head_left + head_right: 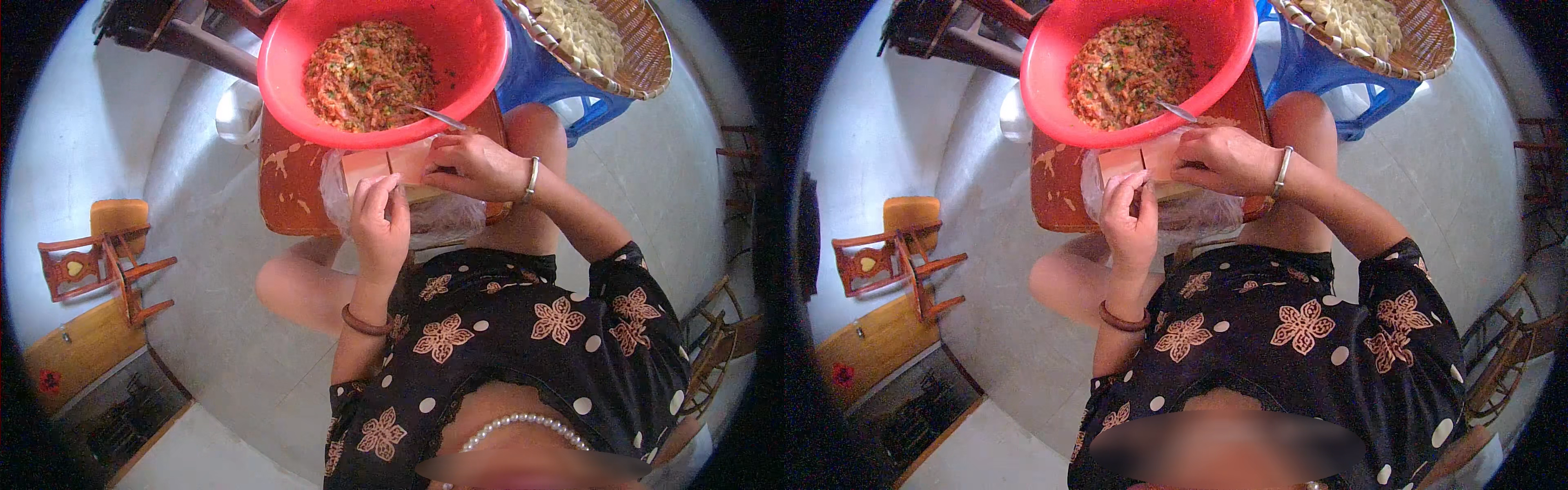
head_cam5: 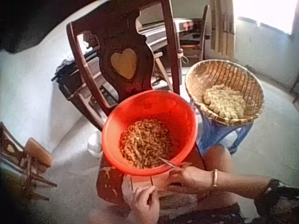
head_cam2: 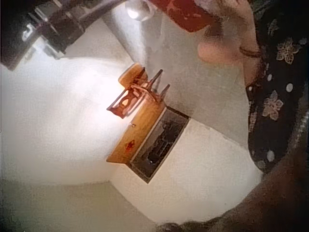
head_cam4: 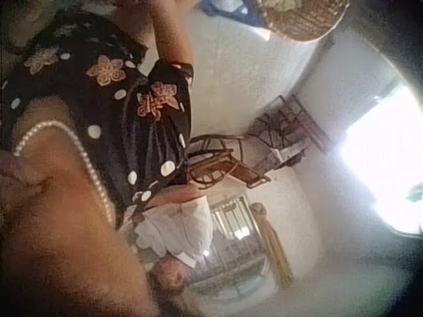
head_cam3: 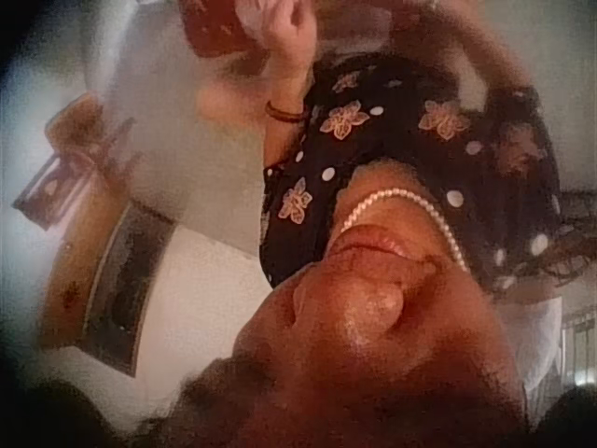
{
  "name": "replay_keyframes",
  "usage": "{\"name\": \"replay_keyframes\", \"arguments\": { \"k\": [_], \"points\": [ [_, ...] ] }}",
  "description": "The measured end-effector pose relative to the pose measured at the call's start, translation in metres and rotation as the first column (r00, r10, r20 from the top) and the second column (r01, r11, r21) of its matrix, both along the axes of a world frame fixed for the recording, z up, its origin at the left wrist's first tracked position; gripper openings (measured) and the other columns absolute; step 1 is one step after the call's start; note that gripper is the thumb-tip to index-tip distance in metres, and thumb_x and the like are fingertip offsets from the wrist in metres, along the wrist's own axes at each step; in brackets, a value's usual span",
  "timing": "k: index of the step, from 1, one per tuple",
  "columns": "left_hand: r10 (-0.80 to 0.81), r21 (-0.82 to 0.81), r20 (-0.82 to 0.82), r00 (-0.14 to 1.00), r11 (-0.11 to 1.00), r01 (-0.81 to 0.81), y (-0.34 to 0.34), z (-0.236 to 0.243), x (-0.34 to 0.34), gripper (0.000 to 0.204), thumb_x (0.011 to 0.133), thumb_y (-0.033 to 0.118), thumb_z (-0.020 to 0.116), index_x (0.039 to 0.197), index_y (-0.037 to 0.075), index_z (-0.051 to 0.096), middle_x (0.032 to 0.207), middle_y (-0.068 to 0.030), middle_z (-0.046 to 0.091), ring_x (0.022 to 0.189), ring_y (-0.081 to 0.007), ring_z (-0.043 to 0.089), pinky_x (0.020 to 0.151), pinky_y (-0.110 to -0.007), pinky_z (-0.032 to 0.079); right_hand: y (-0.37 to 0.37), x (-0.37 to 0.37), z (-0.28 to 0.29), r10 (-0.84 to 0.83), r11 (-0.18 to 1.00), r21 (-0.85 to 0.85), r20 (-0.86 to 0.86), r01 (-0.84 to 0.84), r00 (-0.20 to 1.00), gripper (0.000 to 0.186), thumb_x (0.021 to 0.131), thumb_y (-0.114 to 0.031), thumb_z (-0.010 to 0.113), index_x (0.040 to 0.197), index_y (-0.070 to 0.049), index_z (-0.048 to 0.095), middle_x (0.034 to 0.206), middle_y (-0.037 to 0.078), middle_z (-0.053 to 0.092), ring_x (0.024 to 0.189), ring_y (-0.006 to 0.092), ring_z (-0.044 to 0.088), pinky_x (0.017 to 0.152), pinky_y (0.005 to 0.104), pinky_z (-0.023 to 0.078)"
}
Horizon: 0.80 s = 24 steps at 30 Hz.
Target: The person makes dumplings by scooping filling onto wrappers with a spoon, folding and pinching the wrappers closed by hand, and placing the assembled dumplings into a woven basket.
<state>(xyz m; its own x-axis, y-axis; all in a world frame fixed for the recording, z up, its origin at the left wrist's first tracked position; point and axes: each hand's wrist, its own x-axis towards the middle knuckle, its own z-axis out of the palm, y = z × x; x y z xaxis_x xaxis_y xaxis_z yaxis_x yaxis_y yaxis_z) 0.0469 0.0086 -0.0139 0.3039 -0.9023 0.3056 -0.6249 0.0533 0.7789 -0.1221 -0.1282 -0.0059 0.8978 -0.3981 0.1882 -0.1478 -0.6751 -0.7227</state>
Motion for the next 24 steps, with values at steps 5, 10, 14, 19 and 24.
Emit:
{"name": "replay_keyframes", "arguments": {
  "k": [5,10,14,19,24],
  "points": [
    [0.011,0.035,-0.055,0.998,0.999,-0.009,0.001,0.000,-0.002,0.021,0.085,-0.002,0.063,0.105,0.000,0.064,0.094,-0.0123,0.060,0.080,-0.0245,0.060,0.072,-0.033,0.050,0.005,0.004,0.003,-0.046,0.998,-0.038,0.061,0.048,0.997,0.014,0.085,-0.017,0.066,0.089,-0.004,0.069,0.087,0.013,0.063,0.085,0.0327,0.063,0.078,0.0433,0.050],
    [0.039,0.080,-0.278,0.960,0.997,-0.018,0.001,-0.004,-0.004,0.034,0.083,-0.006,0.061,0.117,0.001,0.060,0.099,-0.0108,0.061,0.083,-0.0203,0.061,0.074,-0.031,0.051,0.006,0.010,0.007,-0.060,0.996,-0.059,0.036,0.062,0.998,0.015,0.085,-0.022,0.065,0.088,-0.007,0.069,0.087,0.012,0.063,0.087,0.0322,0.062,0.079,0.0438,0.049],
    [0.039,0.067,-0.293,0.955,0.998,-0.020,0.003,-0.009,-0.002,0.037,0.083,-0.007,0.061,0.119,0.001,0.059,0.102,-0.0095,0.062,0.084,-0.0180,0.061,0.074,-0.030,0.050,0.008,0.014,0.015,-0.044,0.996,-0.073,0.019,0.045,0.999,0.016,0.085,-0.026,0.064,0.090,-0.011,0.069,0.089,0.012,0.063,0.089,0.0316,0.062,0.081,0.0450,0.048],
    [0.065,0.050,-0.405,0.912,0.998,-0.049,0.004,-0.013,-0.005,0.039,0.084,-0.006,0.062,0.122,0.002,0.058,0.102,-0.0070,0.062,0.083,-0.0139,0.060,0.071,-0.027,0.050,0.010,0.017,0.015,-0.039,0.992,-0.116,0.066,0.046,0.997,0.018,0.082,-0.024,0.070,0.091,-0.009,0.070,0.086,0.012,0.063,0.085,0.0321,0.062,0.079,0.0448,0.049],
    [0.075,0.073,-0.406,0.911,0.996,-0.050,0.005,-0.010,-0.007,0.041,0.084,-0.007,0.063,0.123,0.002,0.056,0.099,-0.0057,0.061,0.082,-0.0126,0.059,0.070,-0.025,0.050,0.012,0.018,0.007,-0.047,0.990,-0.130,0.060,0.054,0.997,0.016,0.081,-0.022,0.069,0.090,-0.009,0.070,0.086,0.012,0.062,0.085,0.0330,0.062,0.078,0.0453,0.049]
  ]
}}
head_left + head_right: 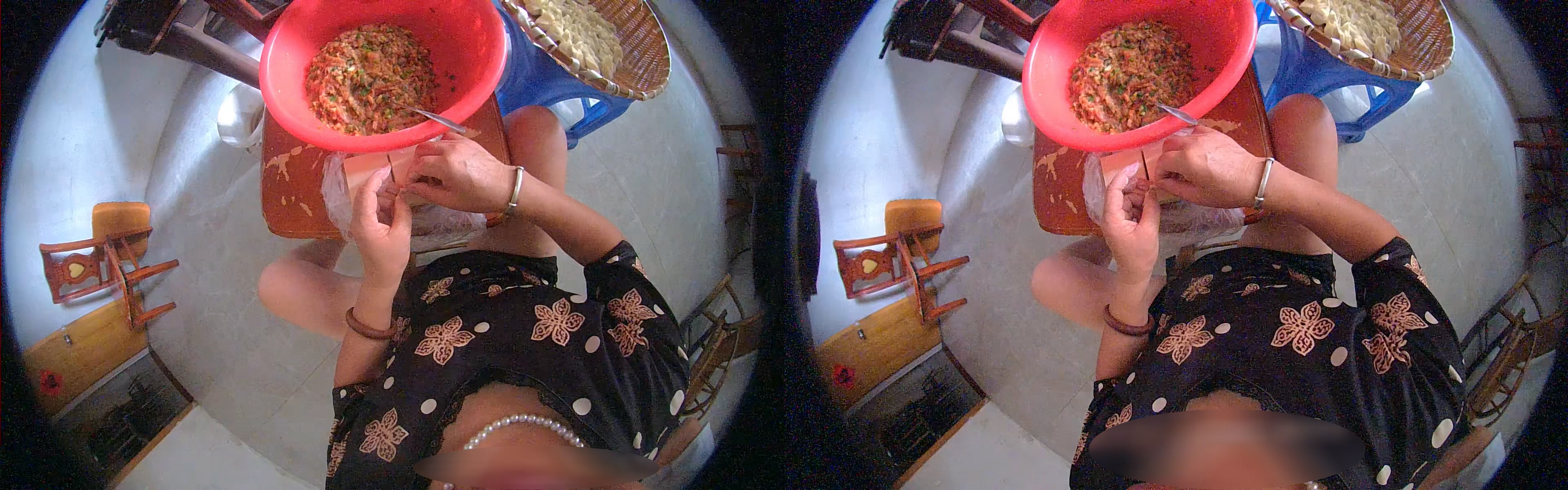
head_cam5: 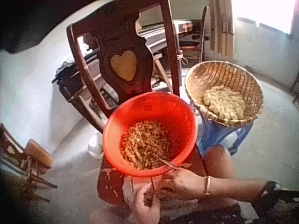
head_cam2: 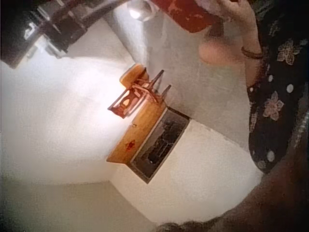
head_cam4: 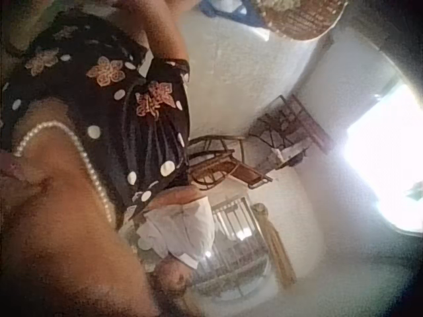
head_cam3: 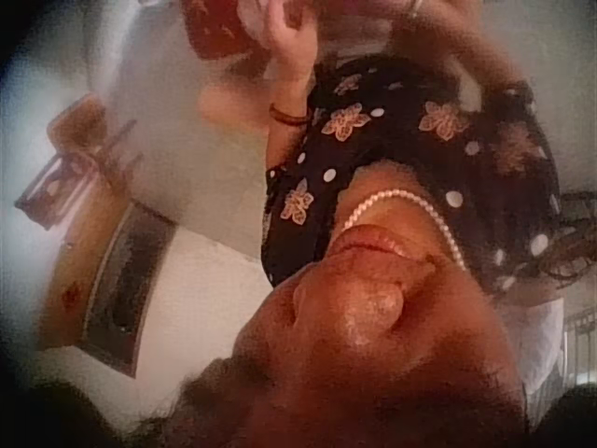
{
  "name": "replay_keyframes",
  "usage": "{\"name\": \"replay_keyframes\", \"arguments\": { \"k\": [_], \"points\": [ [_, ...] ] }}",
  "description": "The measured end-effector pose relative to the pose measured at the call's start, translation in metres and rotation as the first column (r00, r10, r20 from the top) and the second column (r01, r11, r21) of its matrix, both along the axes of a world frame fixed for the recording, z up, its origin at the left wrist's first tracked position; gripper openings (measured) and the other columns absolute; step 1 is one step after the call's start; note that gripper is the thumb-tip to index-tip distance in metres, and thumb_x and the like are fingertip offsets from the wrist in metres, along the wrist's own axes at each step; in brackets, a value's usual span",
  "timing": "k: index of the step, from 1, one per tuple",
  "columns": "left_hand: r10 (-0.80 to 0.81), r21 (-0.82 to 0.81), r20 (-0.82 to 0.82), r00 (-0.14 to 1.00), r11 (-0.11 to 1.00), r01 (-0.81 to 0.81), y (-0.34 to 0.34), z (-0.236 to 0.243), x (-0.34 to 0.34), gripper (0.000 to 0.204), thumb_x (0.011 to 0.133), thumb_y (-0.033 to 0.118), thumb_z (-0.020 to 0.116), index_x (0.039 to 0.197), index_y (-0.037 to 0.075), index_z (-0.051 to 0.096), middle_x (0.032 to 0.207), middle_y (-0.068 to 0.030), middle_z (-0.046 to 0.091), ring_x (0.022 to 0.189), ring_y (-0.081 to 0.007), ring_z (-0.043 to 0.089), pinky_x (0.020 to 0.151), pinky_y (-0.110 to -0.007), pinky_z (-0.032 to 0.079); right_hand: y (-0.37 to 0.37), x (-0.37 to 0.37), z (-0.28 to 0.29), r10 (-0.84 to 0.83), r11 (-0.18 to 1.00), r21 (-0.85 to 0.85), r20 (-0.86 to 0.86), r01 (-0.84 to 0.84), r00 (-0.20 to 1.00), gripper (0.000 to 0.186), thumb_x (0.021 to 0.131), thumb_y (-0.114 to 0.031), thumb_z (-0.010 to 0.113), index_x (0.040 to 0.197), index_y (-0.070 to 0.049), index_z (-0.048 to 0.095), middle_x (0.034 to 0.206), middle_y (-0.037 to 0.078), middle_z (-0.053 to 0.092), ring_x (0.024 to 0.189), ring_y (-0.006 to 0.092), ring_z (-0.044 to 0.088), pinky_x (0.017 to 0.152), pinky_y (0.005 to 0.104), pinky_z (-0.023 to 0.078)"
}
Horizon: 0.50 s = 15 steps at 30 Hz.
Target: The person makes dumplings by scooping filling onto wrappers with a spoon, folding and pinching the wrappers closed by hand, and placing the assembled dumplings into a woven basket.
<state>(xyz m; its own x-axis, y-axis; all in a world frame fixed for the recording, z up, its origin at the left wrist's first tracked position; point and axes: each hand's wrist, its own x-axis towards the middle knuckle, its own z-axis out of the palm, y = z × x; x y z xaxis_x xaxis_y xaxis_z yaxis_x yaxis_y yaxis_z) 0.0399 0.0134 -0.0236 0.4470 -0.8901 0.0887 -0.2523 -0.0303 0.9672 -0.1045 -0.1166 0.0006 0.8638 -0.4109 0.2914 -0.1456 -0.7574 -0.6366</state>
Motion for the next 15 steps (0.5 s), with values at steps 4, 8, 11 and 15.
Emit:
{"name": "replay_keyframes", "arguments": {
  "k": [4,8,11,15],
  "points": [
    [0.015,-0.009,-0.008,1.000,1.000,-0.015,0.0002,-0.0014,0.0021,0.043,0.084,-0.007,0.063,0.125,0.001,0.054,0.096,-0.0048,0.061,0.080,-0.0119,0.059,0.068,-0.025,0.050,0.0020,0.0048,0.0040,-0.007,1.000,-0.015,0.009,0.007,1.000,0.016,0.078,-0.021,0.070,0.084,-0.006,0.067,0.086,0.013,0.062,0.084,0.0337,0.061,0.078,0.0453,0.049],
    [0.010,-0.033,-0.005,1.000,0.999,-0.010,0.0010,-0.0013,0.0016,0.043,0.084,-0.007,0.063,0.125,0.001,0.054,0.096,-0.0048,0.061,0.080,-0.0120,0.058,0.067,-0.025,0.049,0.0030,0.0078,-0.0012,-0.021,1.000,-0.007,-0.022,0.021,1.000,0.017,0.078,-0.021,0.070,0.078,-0.005,0.065,0.087,0.013,0.061,0.084,0.0340,0.061,0.078,0.0458,0.049],
    [-0.018,-0.018,0.031,0.999,1.000,0.018,0.0024,-0.0009,0.0037,0.042,0.089,-0.007,0.059,0.129,0.002,0.051,0.097,-0.0034,0.060,0.082,-0.0091,0.059,0.069,-0.021,0.048,0.0038,0.0072,0.0003,-0.035,0.999,-0.027,0.016,0.036,0.999,0.016,0.078,-0.020,0.070,0.077,-0.005,0.064,0.083,0.013,0.061,0.081,0.0337,0.061,0.074,0.0450,0.049],
    [-0.017,-0.029,0.136,0.991,0.999,0.021,0.0045,-0.0020,0.0065,0.040,0.088,-0.007,0.059,0.127,0.000,0.053,0.097,-0.0055,0.061,0.081,-0.0101,0.060,0.069,-0.022,0.049,0.0042,0.0080,0.0024,-0.045,0.998,0.046,0.023,0.044,0.999,0.015,0.078,-0.018,0.070,0.078,-0.005,0.064,0.078,0.013,0.060,0.076,0.0335,0.061,0.070,0.0440,0.049]
  ]
}}
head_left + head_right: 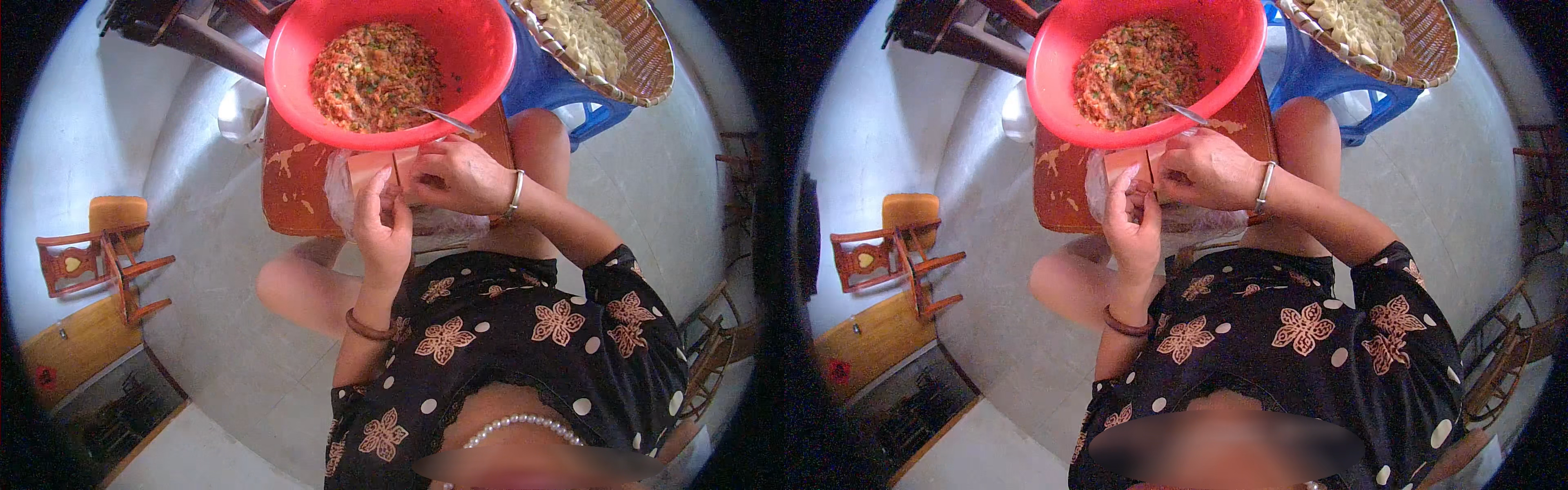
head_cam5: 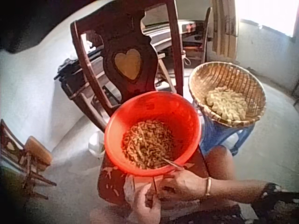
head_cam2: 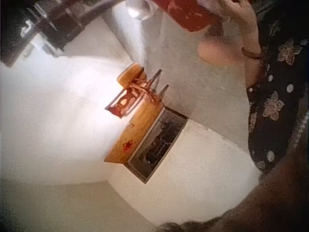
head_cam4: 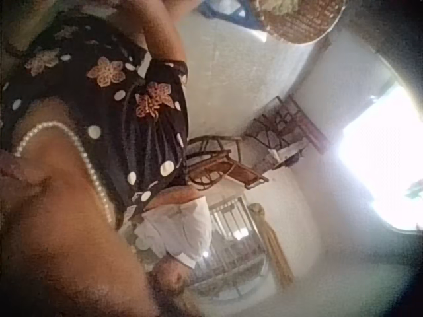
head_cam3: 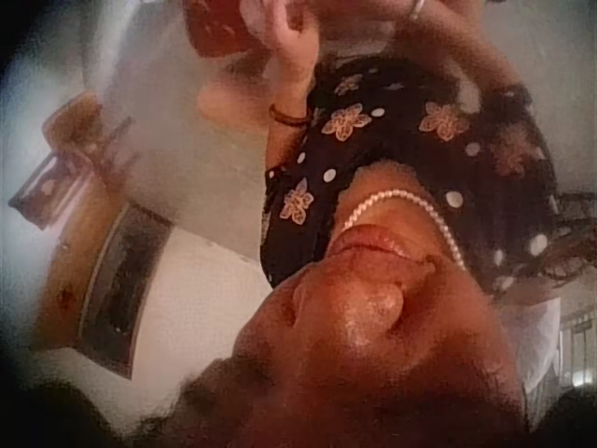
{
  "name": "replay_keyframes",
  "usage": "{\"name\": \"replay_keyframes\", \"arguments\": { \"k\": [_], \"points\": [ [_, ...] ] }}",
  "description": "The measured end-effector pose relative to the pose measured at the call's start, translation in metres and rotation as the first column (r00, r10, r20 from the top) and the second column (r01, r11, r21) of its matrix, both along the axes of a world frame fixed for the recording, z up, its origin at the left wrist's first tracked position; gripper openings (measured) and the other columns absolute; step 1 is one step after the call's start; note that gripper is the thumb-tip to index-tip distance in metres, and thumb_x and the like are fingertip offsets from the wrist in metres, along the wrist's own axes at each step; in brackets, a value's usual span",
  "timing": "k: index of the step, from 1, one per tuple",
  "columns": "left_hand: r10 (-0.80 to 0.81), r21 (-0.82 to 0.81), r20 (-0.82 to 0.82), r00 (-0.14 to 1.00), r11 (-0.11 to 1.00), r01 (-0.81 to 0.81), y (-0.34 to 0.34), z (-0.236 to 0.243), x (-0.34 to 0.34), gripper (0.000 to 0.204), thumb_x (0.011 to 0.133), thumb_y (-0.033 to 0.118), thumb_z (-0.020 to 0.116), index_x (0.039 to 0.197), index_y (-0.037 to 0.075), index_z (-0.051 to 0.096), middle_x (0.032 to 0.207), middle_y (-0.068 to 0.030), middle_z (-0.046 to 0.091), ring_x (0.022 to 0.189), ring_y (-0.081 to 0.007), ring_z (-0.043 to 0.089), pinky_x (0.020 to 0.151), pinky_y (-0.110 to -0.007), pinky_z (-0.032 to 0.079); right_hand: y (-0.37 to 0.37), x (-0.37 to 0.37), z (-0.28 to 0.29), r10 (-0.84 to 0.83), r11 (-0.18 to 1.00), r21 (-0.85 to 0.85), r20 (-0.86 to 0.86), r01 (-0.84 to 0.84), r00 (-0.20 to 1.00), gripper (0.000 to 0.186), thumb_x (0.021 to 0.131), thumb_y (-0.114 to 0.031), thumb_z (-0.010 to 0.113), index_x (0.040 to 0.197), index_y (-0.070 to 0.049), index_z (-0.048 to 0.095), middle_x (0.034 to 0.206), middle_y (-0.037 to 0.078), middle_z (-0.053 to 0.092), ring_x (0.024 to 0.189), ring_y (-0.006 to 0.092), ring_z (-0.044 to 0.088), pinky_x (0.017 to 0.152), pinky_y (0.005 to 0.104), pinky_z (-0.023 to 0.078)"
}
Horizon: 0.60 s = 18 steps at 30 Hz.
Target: The person makes dumplings by scooping filling onto wrappers with a spoon, folding and pinching the wrappers closed by hand, and placing the assembled dumplings into a woven basket.
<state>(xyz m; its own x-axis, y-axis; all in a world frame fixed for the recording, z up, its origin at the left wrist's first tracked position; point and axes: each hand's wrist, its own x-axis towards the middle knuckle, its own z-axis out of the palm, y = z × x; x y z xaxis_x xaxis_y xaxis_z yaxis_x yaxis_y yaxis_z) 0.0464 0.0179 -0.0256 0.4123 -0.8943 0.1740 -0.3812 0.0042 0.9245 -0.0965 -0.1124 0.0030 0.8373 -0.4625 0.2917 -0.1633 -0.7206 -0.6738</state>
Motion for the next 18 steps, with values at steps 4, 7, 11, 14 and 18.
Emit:
{"name": "replay_keyframes", "arguments": {
  "k": [4,7,11,14,18],
  "points": [
    [0.047,-0.083,0.084,0.995,0.996,-0.040,-0.001,-0.007,0.001,0.031,0.084,-0.005,0.061,0.115,-0.001,0.060,0.095,-0.0114,0.061,0.081,-0.0218,0.060,0.067,-0.031,0.050,-0.001,-0.002,-0.003,-0.023,0.999,0.027,-0.012,0.023,1.000,0.016,0.078,-0.018,0.070,0.080,-0.004,0.064,0.074,0.013,0.060,0.074,0.0334,0.061,0.067,0.0436,0.049],
    [0.075,-0.148,0.381,0.922,0.989,-0.019,-0.001,0.004,0.006,0.023,0.084,-0.003,0.063,0.108,-0.001,0.062,0.096,-0.0131,0.061,0.082,-0.0259,0.060,0.068,-0.033,0.050,-0.001,-0.005,-0.007,-0.059,0.996,0.063,0.007,0.059,0.998,0.017,0.079,-0.020,0.070,0.082,-0.004,0.065,0.079,0.015,0.063,0.078,0.0343,0.063,0.070,0.0445,0.050],
    [0.089,-0.088,0.230,0.969,0.994,-0.070,-0.007,0.021,-0.002,0.020,0.083,-0.002,0.066,0.103,0.000,0.062,0.095,-0.0124,0.059,0.082,-0.0265,0.059,0.070,-0.034,0.049,-0.002,-0.008,-0.008,-0.084,0.981,0.181,0.084,0.068,0.993,0.020,0.081,-0.021,0.070,0.087,-0.003,0.067,0.084,0.017,0.065,0.081,0.0353,0.064,0.072,0.0445,0.051],
    [0.038,-0.179,0.317,0.948,0.984,0.020,-0.013,0.027,-0.004,0.020,0.081,0.000,0.069,0.099,0.002,0.062,0.093,-0.0112,0.057,0.081,-0.0258,0.059,0.069,-0.034,0.048,-0.002,-0.008,-0.008,-0.081,0.981,0.180,0.081,0.066,0.993,0.021,0.082,-0.022,0.069,0.087,-0.002,0.066,0.082,0.017,0.065,0.080,0.0358,0.064,0.072,0.0441,0.051],
    [0.003,-0.021,0.254,0.967,1.000,0.002,-0.007,0.025,-0.008,0.018,0.080,0.000,0.071,0.094,0.003,0.061,0.092,-0.0106,0.056,0.080,-0.0252,0.059,0.067,-0.036,0.049,-0.003,-0.011,-0.008,-0.094,0.979,0.189,0.060,0.081,0.994,0.019,0.083,-0.020,0.068,0.087,-0.001,0.066,0.080,0.018,0.064,0.079,0.0372,0.064,0.072,0.0437,0.051]
  ]
}}
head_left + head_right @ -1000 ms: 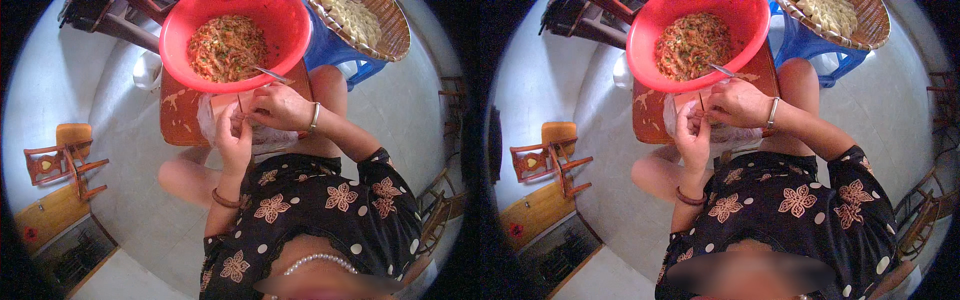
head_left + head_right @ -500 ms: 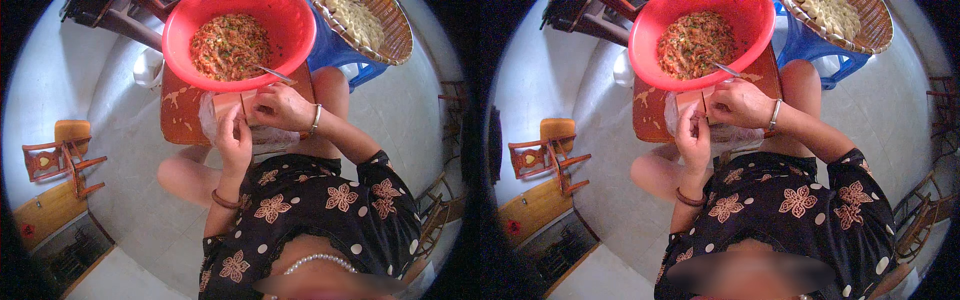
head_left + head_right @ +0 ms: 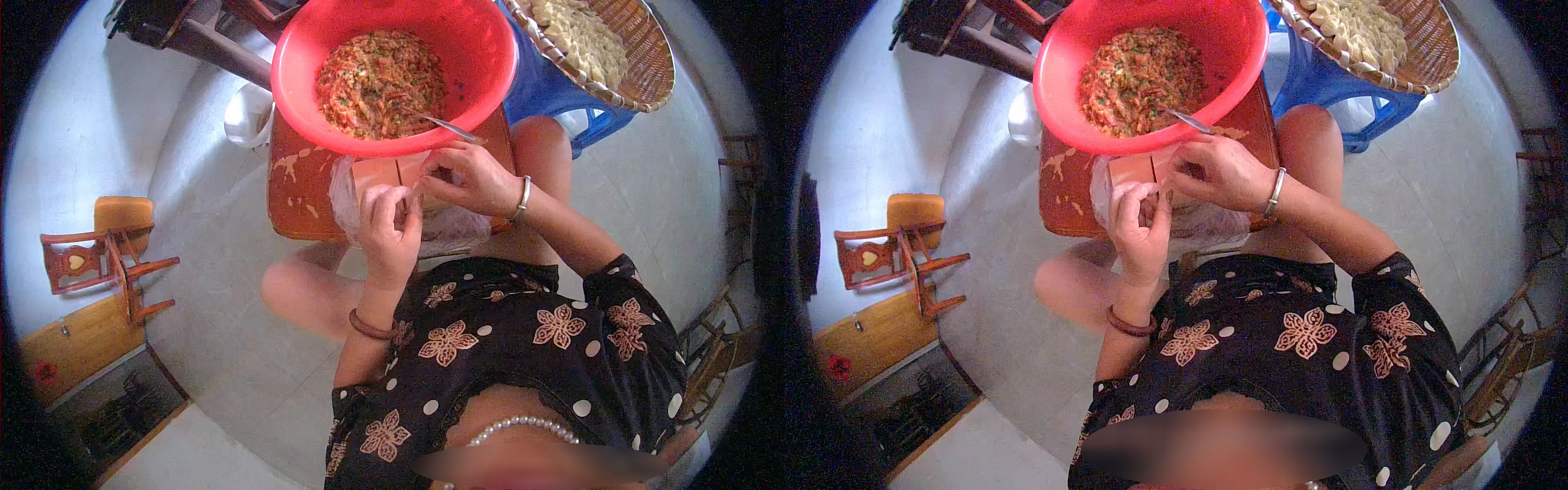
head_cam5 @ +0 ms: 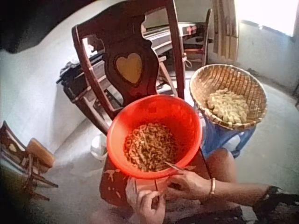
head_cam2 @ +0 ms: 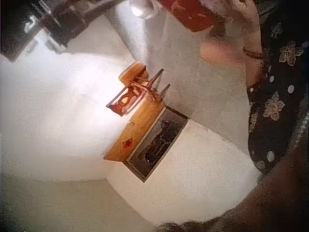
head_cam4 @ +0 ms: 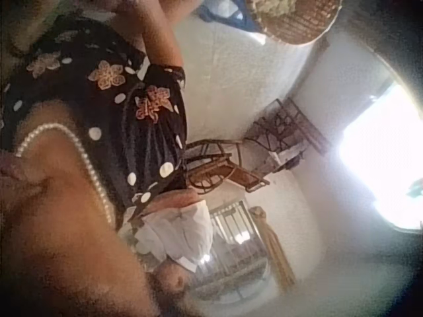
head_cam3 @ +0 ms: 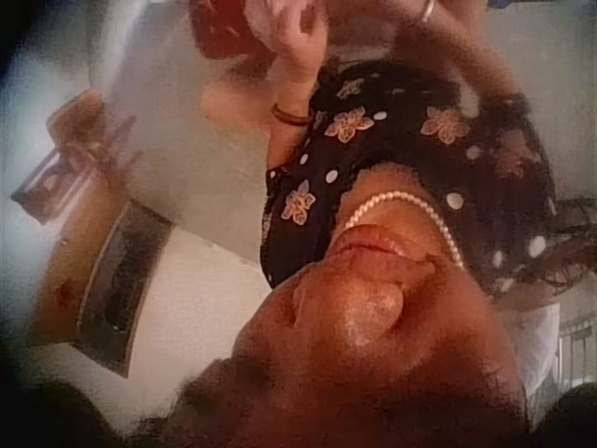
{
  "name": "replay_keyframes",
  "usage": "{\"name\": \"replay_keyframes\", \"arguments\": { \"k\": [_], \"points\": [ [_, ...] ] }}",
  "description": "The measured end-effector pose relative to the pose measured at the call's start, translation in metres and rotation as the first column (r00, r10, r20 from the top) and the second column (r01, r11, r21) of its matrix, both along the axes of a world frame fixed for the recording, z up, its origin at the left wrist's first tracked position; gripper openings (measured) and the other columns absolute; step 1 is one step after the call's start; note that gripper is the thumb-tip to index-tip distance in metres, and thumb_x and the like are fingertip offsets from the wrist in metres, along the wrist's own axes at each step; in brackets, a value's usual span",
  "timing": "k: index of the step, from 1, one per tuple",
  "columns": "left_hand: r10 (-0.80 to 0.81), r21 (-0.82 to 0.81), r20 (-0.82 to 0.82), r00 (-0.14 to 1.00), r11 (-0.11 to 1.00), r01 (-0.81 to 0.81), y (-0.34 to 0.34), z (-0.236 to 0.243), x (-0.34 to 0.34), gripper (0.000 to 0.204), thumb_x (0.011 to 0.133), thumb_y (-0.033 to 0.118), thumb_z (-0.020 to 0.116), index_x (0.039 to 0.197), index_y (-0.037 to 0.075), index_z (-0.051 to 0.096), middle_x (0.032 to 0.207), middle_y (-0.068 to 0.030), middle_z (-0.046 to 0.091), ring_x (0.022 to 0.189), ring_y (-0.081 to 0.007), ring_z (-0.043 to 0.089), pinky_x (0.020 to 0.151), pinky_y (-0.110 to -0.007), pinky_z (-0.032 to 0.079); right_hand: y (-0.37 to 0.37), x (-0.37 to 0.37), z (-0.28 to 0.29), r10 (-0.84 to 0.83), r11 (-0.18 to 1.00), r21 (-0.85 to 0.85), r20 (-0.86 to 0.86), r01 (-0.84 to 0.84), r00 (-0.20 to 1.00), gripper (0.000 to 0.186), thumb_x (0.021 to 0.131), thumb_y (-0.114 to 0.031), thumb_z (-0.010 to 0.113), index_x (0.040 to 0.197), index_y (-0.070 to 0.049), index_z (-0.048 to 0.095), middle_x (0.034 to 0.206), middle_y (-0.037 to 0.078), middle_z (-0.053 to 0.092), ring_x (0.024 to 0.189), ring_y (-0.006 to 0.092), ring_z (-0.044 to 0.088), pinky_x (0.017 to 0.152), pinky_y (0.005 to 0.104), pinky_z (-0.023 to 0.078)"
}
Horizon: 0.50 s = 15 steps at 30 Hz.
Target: The person makes dumplings by scooping filling onto wrappers with a spoon, folding and pinching the wrappers closed by hand, and placing the assembled dumplings into a woven basket.
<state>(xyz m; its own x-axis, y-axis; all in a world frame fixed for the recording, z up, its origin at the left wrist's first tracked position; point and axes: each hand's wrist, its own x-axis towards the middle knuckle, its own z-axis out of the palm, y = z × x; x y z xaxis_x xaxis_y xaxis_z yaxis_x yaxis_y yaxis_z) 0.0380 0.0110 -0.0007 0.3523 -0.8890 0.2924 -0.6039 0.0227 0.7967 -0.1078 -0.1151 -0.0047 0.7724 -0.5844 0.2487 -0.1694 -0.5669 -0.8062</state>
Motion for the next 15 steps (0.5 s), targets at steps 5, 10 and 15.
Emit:
{"name": "replay_keyframes", "arguments": {
  "k": [5,10,15],
  "points": [
    [-0.014,-0.043,0.217,0.976,0.999,0.024,0.006,-0.008,0.006,0.016,0.080,0.002,0.070,0.093,0.004,0.060,0.093,-0.0120,0.056,0.081,-0.0279,0.060,0.069,-0.039,0.050,0.003,-0.002,0.001,-0.136,0.970,0.216,0.104,0.111,0.985,0.018,0.088,-0.017,0.067,0.087,0.000,0.064,0.075,0.010,0.062,0.070,0.0209,0.062,0.065,0.0339,0.049],
    [0.030,-0.093,0.243,0.969,0.996,-0.008,0.006,-0.007,0.012,0.026,0.079,0.009,0.075,0.101,0.002,0.062,0.100,-0.0134,0.059,0.090,-0.0300,0.060,0.081,-0.040,0.049,0.008,-0.006,-0.008,-0.266,0.755,0.652,0.199,0.075,0.943,0.019,0.092,-0.017,0.065,0.089,0.001,0.063,0.077,-0.002,0.059,0.073,0.0081,0.056,0.064,0.0282,0.047],
    [-0.060,-0.155,0.337,0.940,0.981,0.118,-0.012,0.010,0.022,0.049,0.079,0.019,0.075,0.122,0.003,0.059,0.114,-0.0157,0.058,0.105,-0.0344,0.055,0.093,-0.044,0.044,0.011,-0.019,0.005,-0.241,0.782,0.623,0.252,0.033,0.937,0.013,0.091,-0.012,0.064,0.089,0.000,0.062,0.081,0.000,0.060,0.076,0.0101,0.058,0.068,0.0287,0.049]
  ]
}}
